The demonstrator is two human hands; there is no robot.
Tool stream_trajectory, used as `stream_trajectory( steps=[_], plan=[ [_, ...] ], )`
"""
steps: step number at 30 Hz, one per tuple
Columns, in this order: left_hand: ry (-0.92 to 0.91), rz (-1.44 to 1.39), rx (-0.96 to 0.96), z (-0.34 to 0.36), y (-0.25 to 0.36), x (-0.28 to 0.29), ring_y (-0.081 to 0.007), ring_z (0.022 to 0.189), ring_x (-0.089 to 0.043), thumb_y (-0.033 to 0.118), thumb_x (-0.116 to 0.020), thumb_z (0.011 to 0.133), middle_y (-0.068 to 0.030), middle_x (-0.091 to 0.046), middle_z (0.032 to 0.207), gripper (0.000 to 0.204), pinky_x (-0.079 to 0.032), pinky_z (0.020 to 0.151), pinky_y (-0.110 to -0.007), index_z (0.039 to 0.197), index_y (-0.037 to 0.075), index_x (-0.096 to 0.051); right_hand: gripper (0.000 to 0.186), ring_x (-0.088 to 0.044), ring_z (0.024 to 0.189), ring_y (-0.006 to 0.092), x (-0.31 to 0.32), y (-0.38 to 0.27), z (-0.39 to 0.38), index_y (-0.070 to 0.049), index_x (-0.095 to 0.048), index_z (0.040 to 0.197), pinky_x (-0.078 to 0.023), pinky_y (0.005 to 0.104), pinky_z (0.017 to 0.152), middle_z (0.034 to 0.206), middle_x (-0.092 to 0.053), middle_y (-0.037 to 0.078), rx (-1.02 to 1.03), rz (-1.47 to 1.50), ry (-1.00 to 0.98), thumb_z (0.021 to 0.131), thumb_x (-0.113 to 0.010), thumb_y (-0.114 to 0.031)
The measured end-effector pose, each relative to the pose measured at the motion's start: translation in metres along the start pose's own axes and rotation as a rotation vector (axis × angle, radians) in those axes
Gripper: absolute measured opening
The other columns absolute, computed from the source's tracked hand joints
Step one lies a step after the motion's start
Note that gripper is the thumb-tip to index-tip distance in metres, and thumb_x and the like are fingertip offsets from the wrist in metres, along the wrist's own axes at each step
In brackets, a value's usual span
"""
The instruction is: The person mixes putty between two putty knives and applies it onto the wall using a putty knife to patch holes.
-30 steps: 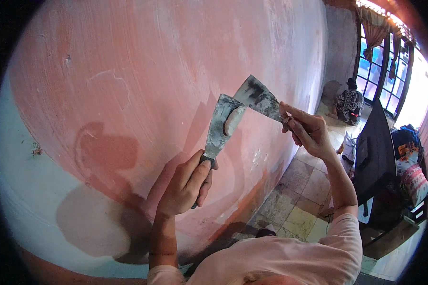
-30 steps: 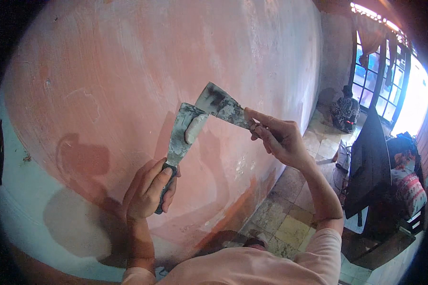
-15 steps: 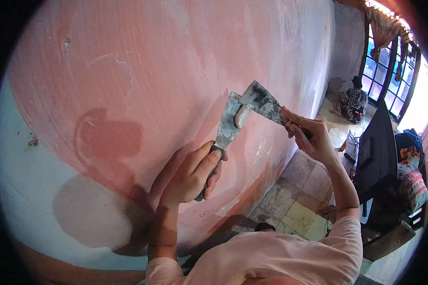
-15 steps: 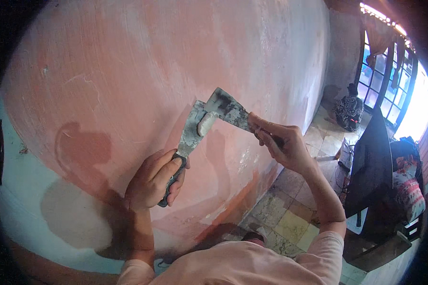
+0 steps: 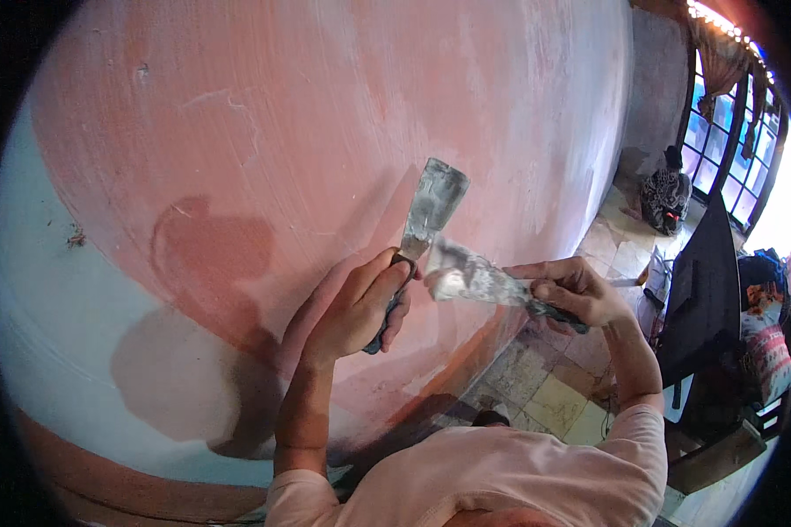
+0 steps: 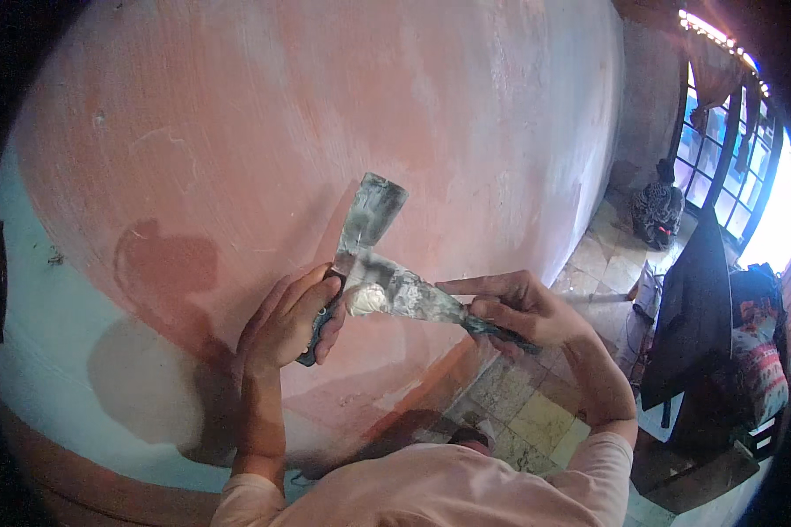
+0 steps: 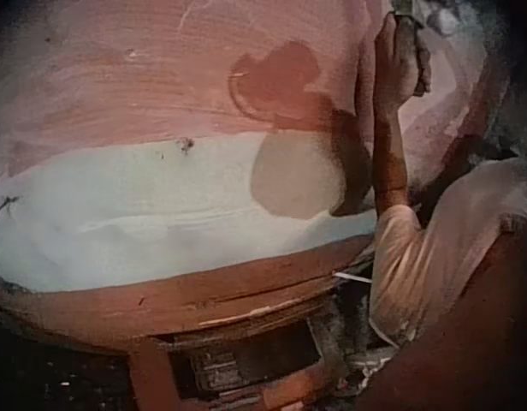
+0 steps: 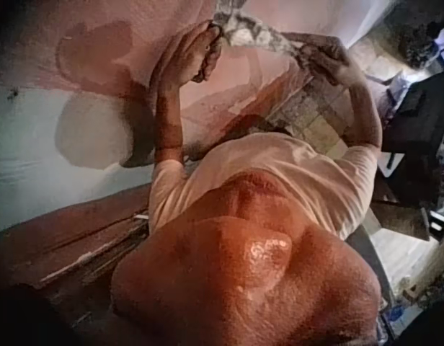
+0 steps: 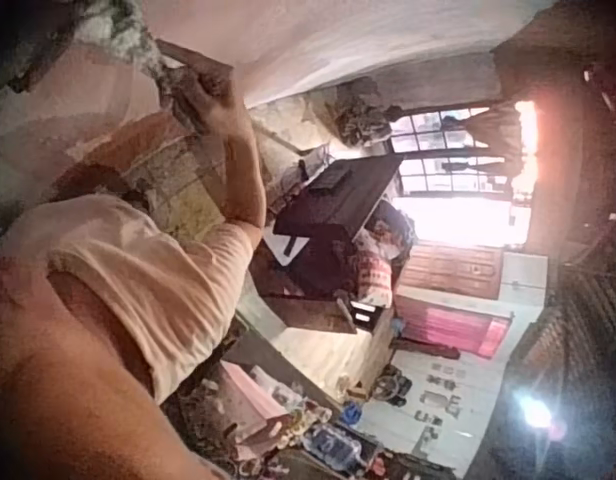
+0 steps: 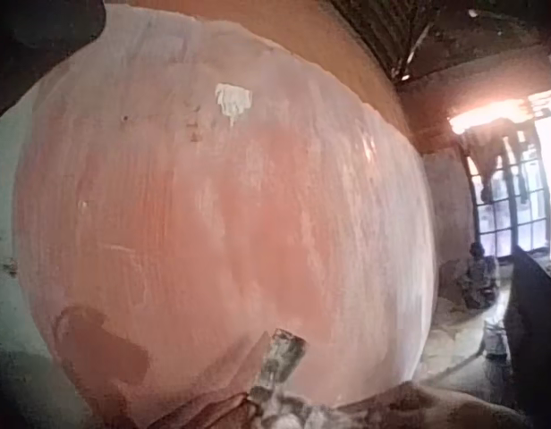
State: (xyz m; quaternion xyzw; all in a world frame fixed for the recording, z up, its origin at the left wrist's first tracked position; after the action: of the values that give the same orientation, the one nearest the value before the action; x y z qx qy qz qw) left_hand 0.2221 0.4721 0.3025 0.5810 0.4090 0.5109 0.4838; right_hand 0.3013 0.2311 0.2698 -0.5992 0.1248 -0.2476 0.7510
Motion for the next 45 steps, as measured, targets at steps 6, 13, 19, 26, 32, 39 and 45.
stream_trajectory(
  steps=[6, 13, 19, 26, 32, 39, 45],
  plan=[
    [0.034, -0.048, -0.093, -0.027, 0.006, 0.001, -0.0071, 0.044, -0.042, 0.022, -0.036, 0.098, -0.0003, -0.045, 0.062, 0.023, -0.038, 0.041, -0.022, 0.101, 0.003, -0.048, 0.059, -0.05, 0.038, 0.0096, 0.039, -0.039, 0.003, 0.003, -0.032, 0.14, -0.04, 0.019, 0.032, 0.074, -0.058, 0.011, 0.366, 0.387, 0.172, 0.092, -0.052, -0.026],
    [0.356, -0.141, -0.24, -0.117, 0.017, 0.022, -0.0141, 0.046, -0.045, 0.023, -0.045, 0.084, -0.0062, -0.047, 0.059, 0.031, -0.041, 0.044, -0.03, 0.102, -0.001, -0.05, 0.058, -0.052, 0.068, 0.0096, 0.04, -0.119, 0.07, -0.004, -0.025, 0.145, -0.045, 0.0233, 0.056, 0.104, -0.053, 0.009, 0.7, 0.412, 0.297, 0.094, -0.047, -0.023],
    [0.841, -0.121, -0.589, -0.16, 0.025, 0.054, -0.0132, 0.038, -0.038, 0.029, -0.044, 0.085, -0.0069, -0.048, 0.059, 0.033, -0.036, 0.033, -0.028, 0.101, 0.0, -0.048, 0.04, -0.052, 0.073, 0.0097, 0.048, -0.195, 0.156, -0.003, -0.044, 0.136, -0.046, 0.0238, 0.065, 0.099, -0.052, 0.007, 0.866, -0.088, 0.592, 0.098, -0.044, -0.016],
    [1.048, -0.113, -0.754, -0.185, -0.006, 0.093, -0.0119, 0.039, -0.035, 0.036, -0.042, 0.089, -0.0033, -0.04, 0.056, 0.043, -0.037, 0.034, -0.029, 0.111, 0.0, -0.044, 0.035, -0.056, 0.08, 0.0198, 0.018, -0.238, 0.21, -0.002, -0.057, 0.125, -0.048, 0.0329, 0.073, 0.101, -0.055, 0.018, 1.214, -0.514, 0.944, 0.091, -0.047, -0.003],
    [1.013, -0.02, -0.732, -0.168, -0.01, 0.102, -0.0119, 0.044, -0.038, 0.036, -0.038, 0.09, -0.0036, -0.04, 0.062, 0.038, -0.037, 0.036, -0.028, 0.108, 0.002, -0.042, 0.035, -0.055, 0.075, 0.0118, 0.027, -0.239, 0.216, -0.005, -0.055, 0.128, -0.047, 0.0263, 0.068, 0.102, -0.053, 0.01, 1.213, -0.661, 1.051, 0.095, -0.043, -0.006],
    [1.076, -0.112, -0.742, -0.176, -0.016, 0.1, -0.0117, 0.043, -0.038, 0.037, -0.04, 0.089, -0.0037, -0.04, 0.062, 0.042, -0.037, 0.034, -0.028, 0.113, 0.002, -0.041, 0.039, -0.058, 0.078, 0.0191, 0.027, -0.238, 0.22, -0.004, -0.055, 0.127, -0.047, 0.0303, 0.073, 0.102, -0.056, 0.016, 1.177, -0.64, 1.055, 0.09, -0.046, 0.0],
    [1.062, -0.064, -0.756, -0.172, -0.014, 0.104, -0.0115, 0.042, -0.037, 0.037, -0.041, 0.089, -0.003, -0.04, 0.061, 0.042, -0.037, 0.034, -0.028, 0.112, 0.002, -0.041, 0.05, -0.055, 0.081, 0.0168, 0.019, -0.233, 0.223, -0.007, -0.055, 0.129, -0.047, 0.0281, 0.07, 0.097, -0.054, 0.011, 1.229, -0.775, 1.116, 0.081, -0.051, 0.008]
  ],
)
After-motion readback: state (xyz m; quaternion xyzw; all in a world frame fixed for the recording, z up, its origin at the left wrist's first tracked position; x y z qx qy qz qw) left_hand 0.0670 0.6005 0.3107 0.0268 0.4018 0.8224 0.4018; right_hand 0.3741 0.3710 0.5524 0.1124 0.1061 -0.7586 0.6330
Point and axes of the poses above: each hand's wrist, its own z-axis towards the middle knuckle, its own x-axis out of the back of the hand, y = z × x, the point moved 4 cm from there along z, towards the middle knuckle
